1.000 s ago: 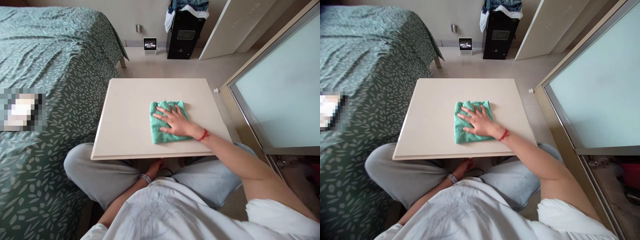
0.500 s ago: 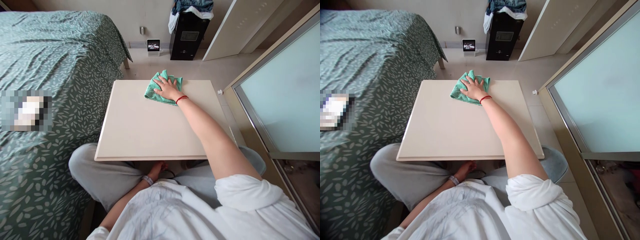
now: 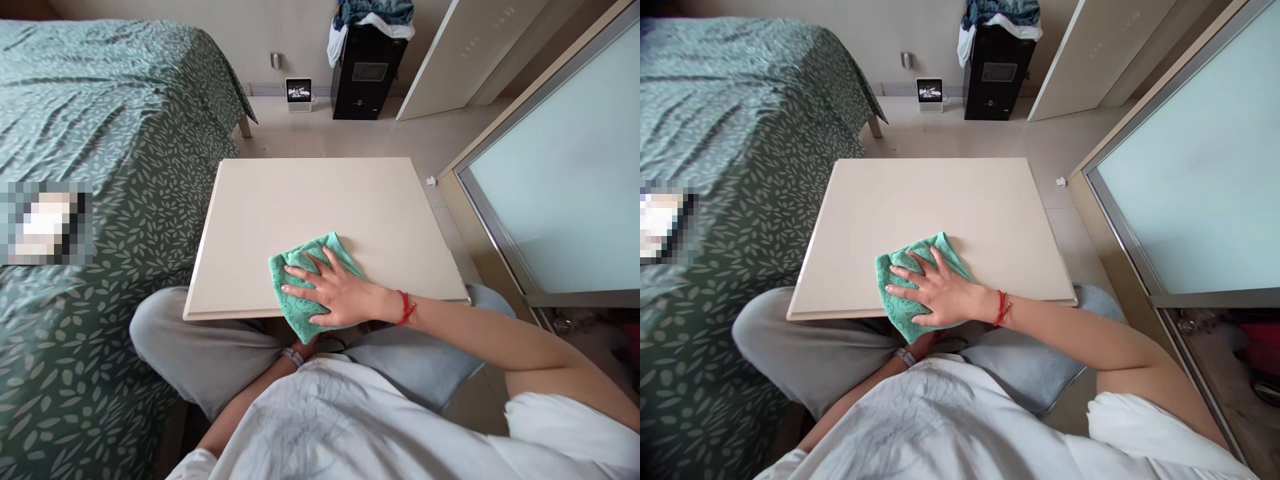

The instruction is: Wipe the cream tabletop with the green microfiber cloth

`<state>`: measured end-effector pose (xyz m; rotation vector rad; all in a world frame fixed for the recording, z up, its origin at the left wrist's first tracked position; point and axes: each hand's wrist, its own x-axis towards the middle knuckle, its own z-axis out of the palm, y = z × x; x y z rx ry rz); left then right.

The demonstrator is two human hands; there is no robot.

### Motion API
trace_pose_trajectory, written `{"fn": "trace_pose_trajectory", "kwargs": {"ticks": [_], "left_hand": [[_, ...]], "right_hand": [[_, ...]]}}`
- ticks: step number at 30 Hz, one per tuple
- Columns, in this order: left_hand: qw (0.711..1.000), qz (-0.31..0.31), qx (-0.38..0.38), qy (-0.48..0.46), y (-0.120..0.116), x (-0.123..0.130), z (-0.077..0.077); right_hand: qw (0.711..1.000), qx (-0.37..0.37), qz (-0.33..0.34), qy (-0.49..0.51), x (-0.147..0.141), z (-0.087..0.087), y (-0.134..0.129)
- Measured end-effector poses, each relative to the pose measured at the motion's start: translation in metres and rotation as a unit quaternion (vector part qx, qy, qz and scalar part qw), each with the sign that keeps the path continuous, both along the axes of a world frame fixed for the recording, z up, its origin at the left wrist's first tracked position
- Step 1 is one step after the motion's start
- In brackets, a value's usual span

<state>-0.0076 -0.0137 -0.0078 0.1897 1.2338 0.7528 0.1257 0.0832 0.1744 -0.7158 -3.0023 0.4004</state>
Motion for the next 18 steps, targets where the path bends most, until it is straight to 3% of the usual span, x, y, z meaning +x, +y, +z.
{"fn": "trace_pose_trajectory", "kwargs": {"ticks": [2, 4, 7, 14, 18], "left_hand": [[1.000, 0.002, 0.021, -0.015, -0.001, 0.000, 0.002], [0.999, -0.034, -0.011, -0.007, 0.000, 0.000, 0.004], [0.996, -0.068, -0.057, 0.014, 0.004, 0.002, 0.008], [0.995, -0.073, -0.064, 0.021, 0.007, 0.003, 0.012], [0.994, -0.071, -0.071, 0.031, 0.007, 0.003, 0.014]], "right_hand": [[1.000, -0.003, 0.011, -0.001, -0.001, -0.001, 0.004], [1.000, -0.007, 0.008, 0.002, -0.007, -0.002, 0.026], [0.999, -0.006, -0.042, 0.007, -0.026, -0.003, 0.078], [0.982, -0.033, -0.185, 0.008, -0.077, 0.000, 0.226], [0.967, -0.029, -0.251, 0.027, -0.092, -0.003, 0.273]]}}
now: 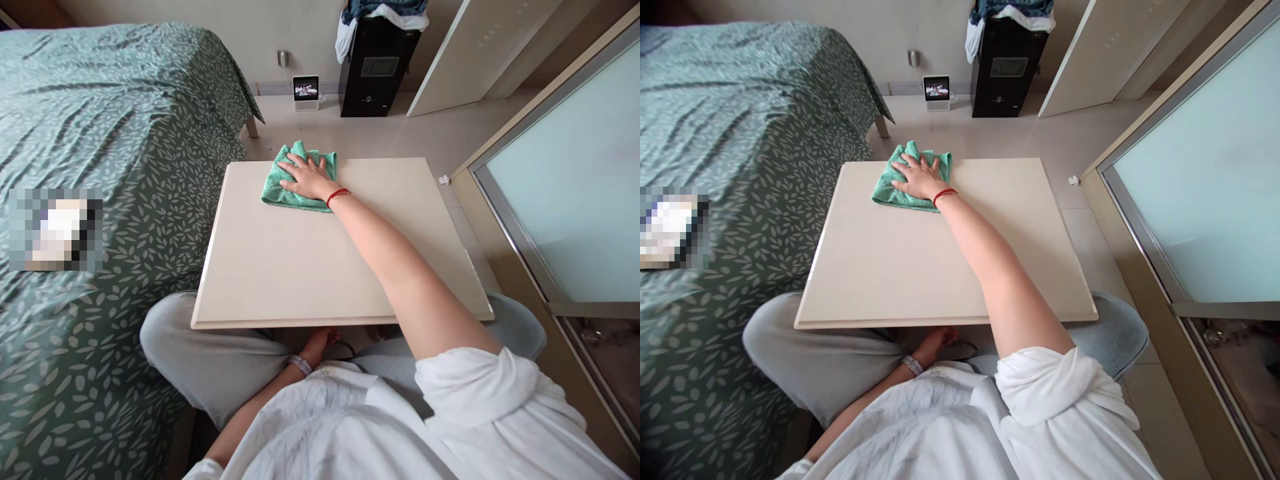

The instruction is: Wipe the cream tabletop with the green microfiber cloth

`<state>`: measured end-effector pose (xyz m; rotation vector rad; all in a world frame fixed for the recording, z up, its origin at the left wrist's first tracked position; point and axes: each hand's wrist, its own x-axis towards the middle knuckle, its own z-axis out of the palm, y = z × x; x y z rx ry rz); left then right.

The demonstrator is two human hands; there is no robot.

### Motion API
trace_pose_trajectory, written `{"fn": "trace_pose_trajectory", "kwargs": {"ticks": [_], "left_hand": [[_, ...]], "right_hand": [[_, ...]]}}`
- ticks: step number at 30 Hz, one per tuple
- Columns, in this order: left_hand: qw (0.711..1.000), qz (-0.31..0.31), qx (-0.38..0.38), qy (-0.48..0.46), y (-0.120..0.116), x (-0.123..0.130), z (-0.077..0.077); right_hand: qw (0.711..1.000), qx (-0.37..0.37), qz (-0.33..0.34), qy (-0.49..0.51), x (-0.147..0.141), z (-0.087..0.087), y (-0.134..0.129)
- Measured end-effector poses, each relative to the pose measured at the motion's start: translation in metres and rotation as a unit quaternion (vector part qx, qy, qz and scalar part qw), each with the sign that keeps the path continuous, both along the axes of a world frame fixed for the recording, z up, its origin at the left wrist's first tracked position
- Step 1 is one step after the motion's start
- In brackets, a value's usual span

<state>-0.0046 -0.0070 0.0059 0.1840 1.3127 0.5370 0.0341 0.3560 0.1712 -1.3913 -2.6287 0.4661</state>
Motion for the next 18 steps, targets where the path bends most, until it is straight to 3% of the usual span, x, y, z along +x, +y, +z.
{"fn": "trace_pose_trajectory", "kwargs": {"ticks": [3, 7, 10, 18], "left_hand": [[1.000, -0.001, 0.001, 0.001, 0.000, 0.000, 0.004], [1.000, -0.007, 0.008, -0.005, 0.001, 0.001, 0.007], [1.000, -0.011, 0.014, -0.010, 0.000, 0.001, 0.006], [0.999, -0.011, 0.028, -0.021, 0.000, 0.001, 0.007]], "right_hand": [[1.000, 0.002, -0.021, -0.002, -0.005, -0.001, 0.004], [1.000, -0.006, -0.011, -0.023, -0.005, 0.002, -0.027], [0.999, -0.011, 0.039, -0.027, -0.001, 0.004, -0.073], [0.978, 0.046, 0.203, -0.022, 0.017, 0.002, -0.223]]}}
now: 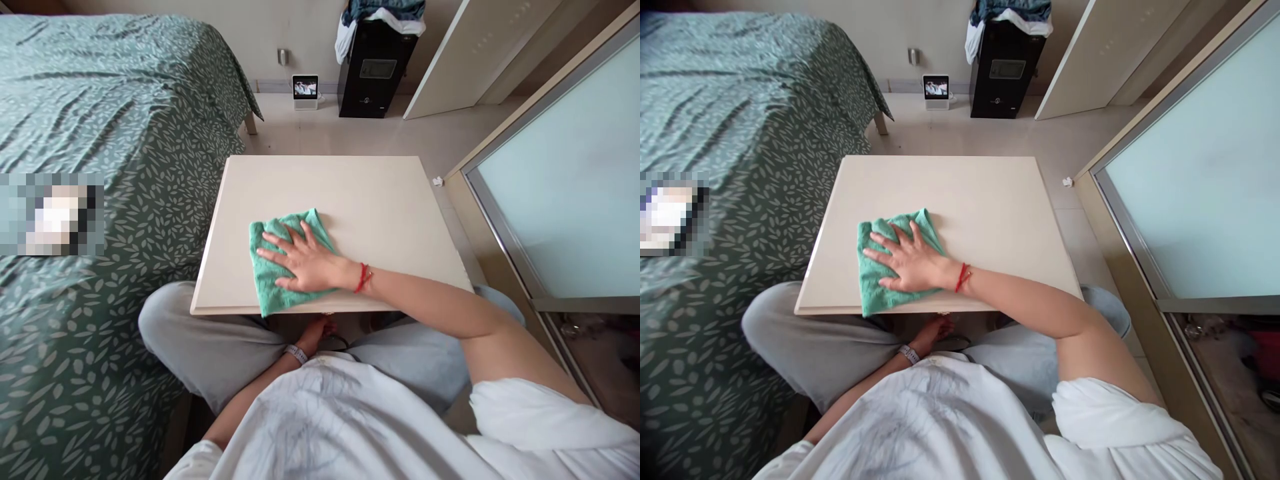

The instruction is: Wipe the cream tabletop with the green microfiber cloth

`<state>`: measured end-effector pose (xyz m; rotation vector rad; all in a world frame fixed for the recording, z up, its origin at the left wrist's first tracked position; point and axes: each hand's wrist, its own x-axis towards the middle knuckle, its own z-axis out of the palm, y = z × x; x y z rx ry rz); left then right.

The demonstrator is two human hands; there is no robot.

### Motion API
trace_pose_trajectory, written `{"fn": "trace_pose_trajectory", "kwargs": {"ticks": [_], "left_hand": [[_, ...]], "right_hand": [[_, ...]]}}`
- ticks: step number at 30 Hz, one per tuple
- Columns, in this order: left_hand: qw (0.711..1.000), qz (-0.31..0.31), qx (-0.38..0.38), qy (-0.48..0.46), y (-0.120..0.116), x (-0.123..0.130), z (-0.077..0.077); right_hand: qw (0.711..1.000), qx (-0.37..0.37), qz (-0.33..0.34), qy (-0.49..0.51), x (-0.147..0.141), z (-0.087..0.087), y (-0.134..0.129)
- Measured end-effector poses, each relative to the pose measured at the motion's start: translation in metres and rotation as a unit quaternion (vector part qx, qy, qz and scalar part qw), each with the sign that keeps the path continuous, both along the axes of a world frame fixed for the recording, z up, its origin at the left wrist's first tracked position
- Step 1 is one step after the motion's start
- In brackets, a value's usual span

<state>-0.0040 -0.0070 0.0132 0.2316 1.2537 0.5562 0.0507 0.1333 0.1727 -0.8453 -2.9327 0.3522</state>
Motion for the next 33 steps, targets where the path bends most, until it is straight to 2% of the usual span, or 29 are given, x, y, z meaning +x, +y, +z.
{"fn": "trace_pose_trajectory", "kwargs": {"ticks": [2, 4, 6, 8, 11, 18, 21, 24, 27, 29, 31, 33], "left_hand": [[1.000, 0.004, 0.006, -0.001, 0.001, 0.001, 0.002], [1.000, 0.014, 0.015, -0.003, 0.001, 0.002, 0.004], [1.000, 0.019, 0.020, -0.006, 0.001, 0.002, 0.006], [1.000, 0.015, 0.017, -0.010, 0.001, 0.002, 0.005], [1.000, 0.004, 0.009, -0.010, 0.000, 0.001, 0.001], [1.000, 0.010, 0.008, 0.003, -0.002, -0.002, -0.007], [1.000, 0.011, 0.004, 0.005, -0.001, -0.001, -0.006], [1.000, 0.013, 0.001, 0.011, -0.001, 0.000, -0.004], [1.000, 0.013, -0.001, 0.011, 0.000, 0.000, -0.003], [1.000, 0.013, -0.002, 0.010, 0.000, -0.001, -0.001], [1.000, 0.012, -0.001, 0.008, 0.000, -0.001, 0.001], [1.000, 0.010, 0.000, 0.006, 0.000, -0.002, 0.004]], "right_hand": [[0.999, 0.007, 0.036, 0.001, 0.004, 0.000, -0.026], [0.998, 0.011, 0.063, 0.000, 0.007, 0.001, -0.041], [0.997, 0.009, 0.074, 0.000, 0.006, 0.001, -0.042], [0.998, 0.002, 0.070, 0.005, 0.000, 0.000, -0.029], [1.000, -0.011, 0.025, 0.009, -0.019, 0.001, 0.015], [0.990, -0.047, -0.131, 0.012, -0.071, 0.012, 0.146], [0.984, -0.058, -0.161, 0.052, -0.085, 0.010, 0.182], [0.974, -0.070, -0.195, 0.092, -0.094, 0.004, 0.204], [0.971, -0.068, -0.204, 0.101, -0.096, -0.001, 0.213], [0.978, -0.058, -0.183, 0.085, -0.094, -0.001, 0.209], [0.988, -0.042, -0.140, 0.058, -0.091, -0.001, 0.196], [0.996, -0.019, -0.084, 0.034, -0.088, -0.001, 0.171]]}}
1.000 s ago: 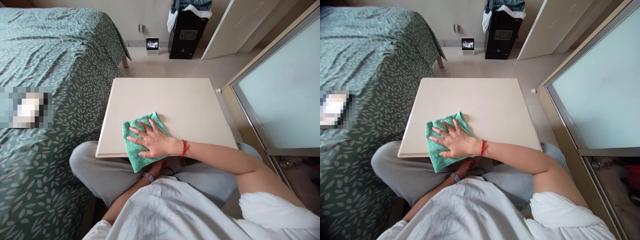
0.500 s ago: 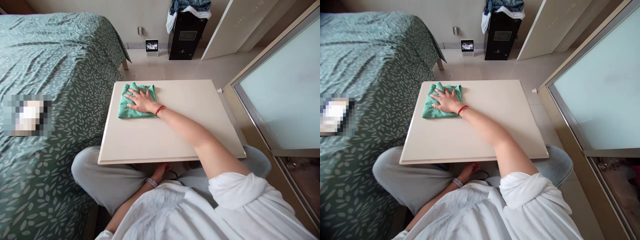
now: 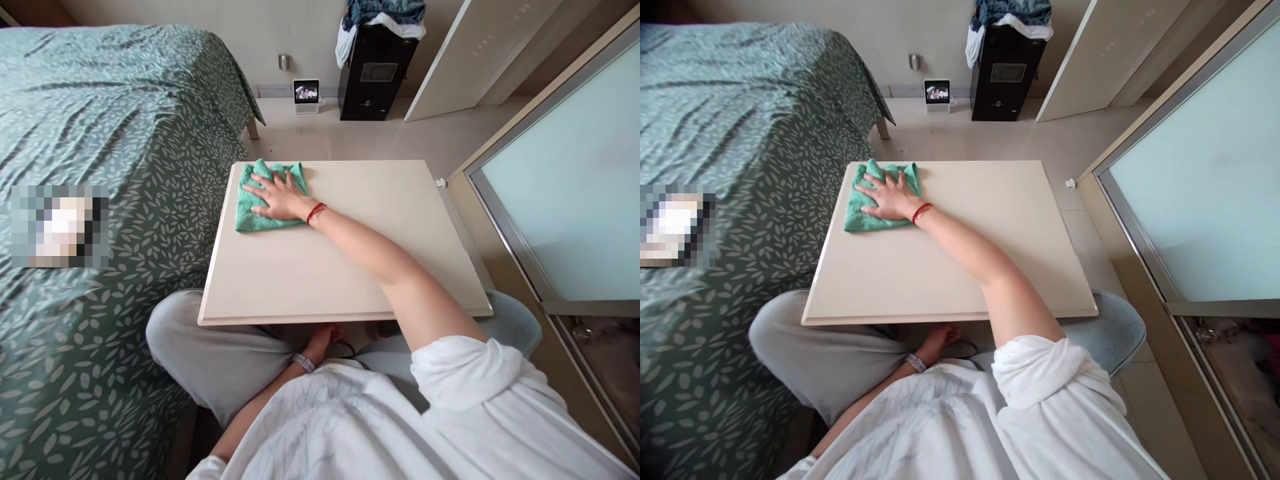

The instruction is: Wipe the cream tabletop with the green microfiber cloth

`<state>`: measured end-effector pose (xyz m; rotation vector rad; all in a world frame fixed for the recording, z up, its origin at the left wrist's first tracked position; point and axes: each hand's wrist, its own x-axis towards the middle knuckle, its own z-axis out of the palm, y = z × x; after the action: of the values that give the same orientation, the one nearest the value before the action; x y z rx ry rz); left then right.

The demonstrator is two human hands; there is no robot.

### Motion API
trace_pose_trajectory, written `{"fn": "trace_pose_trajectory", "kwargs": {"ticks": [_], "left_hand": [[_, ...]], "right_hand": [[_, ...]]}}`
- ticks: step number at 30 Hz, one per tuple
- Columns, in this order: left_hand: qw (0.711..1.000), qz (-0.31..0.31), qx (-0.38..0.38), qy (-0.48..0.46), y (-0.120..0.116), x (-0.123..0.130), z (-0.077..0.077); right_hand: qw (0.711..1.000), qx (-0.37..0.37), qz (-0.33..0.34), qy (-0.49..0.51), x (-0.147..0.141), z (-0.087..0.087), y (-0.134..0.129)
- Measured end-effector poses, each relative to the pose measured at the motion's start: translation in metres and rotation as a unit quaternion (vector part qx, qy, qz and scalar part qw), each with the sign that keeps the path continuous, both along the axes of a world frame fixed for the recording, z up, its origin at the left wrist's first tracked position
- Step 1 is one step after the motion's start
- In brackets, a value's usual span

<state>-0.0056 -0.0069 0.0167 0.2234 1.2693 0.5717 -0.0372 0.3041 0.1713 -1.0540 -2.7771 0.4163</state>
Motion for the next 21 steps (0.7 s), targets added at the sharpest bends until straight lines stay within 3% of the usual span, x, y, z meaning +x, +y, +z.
{"fn": "trace_pose_trajectory", "kwargs": {"ticks": [4, 7, 9, 11, 14, 16, 21], "left_hand": [[1.000, -0.003, 0.007, -0.002, 0.001, 0.001, 0.003], [1.000, -0.009, 0.011, -0.003, 0.001, 0.001, 0.001], [1.000, -0.011, 0.012, -0.005, 0.001, 0.001, 0.000], [1.000, -0.012, 0.010, -0.005, 0.001, 0.001, 0.000], [1.000, -0.007, 0.004, -0.001, 0.001, 0.001, 0.001], [1.000, -0.001, -0.001, 0.001, 0.001, 0.000, 0.002], [1.000, 0.004, -0.013, 0.005, 0.000, 0.000, -0.004]], "right_hand": [[0.989, 0.041, 0.143, -0.017, 0.008, -0.004, -0.081], [0.960, 0.074, 0.271, -0.007, 0.014, -0.004, -0.145], [0.935, 0.099, 0.339, -0.004, 0.017, 0.000, -0.174], [0.915, 0.114, 0.387, -0.010, 0.016, 0.004, -0.187], [0.900, 0.110, 0.421, -0.016, 0.007, 0.009, -0.179], [0.907, 0.095, 0.411, -0.011, -0.005, 0.007, -0.162], [0.961, 0.052, 0.273, -0.002, -0.044, -0.006, -0.085]]}}
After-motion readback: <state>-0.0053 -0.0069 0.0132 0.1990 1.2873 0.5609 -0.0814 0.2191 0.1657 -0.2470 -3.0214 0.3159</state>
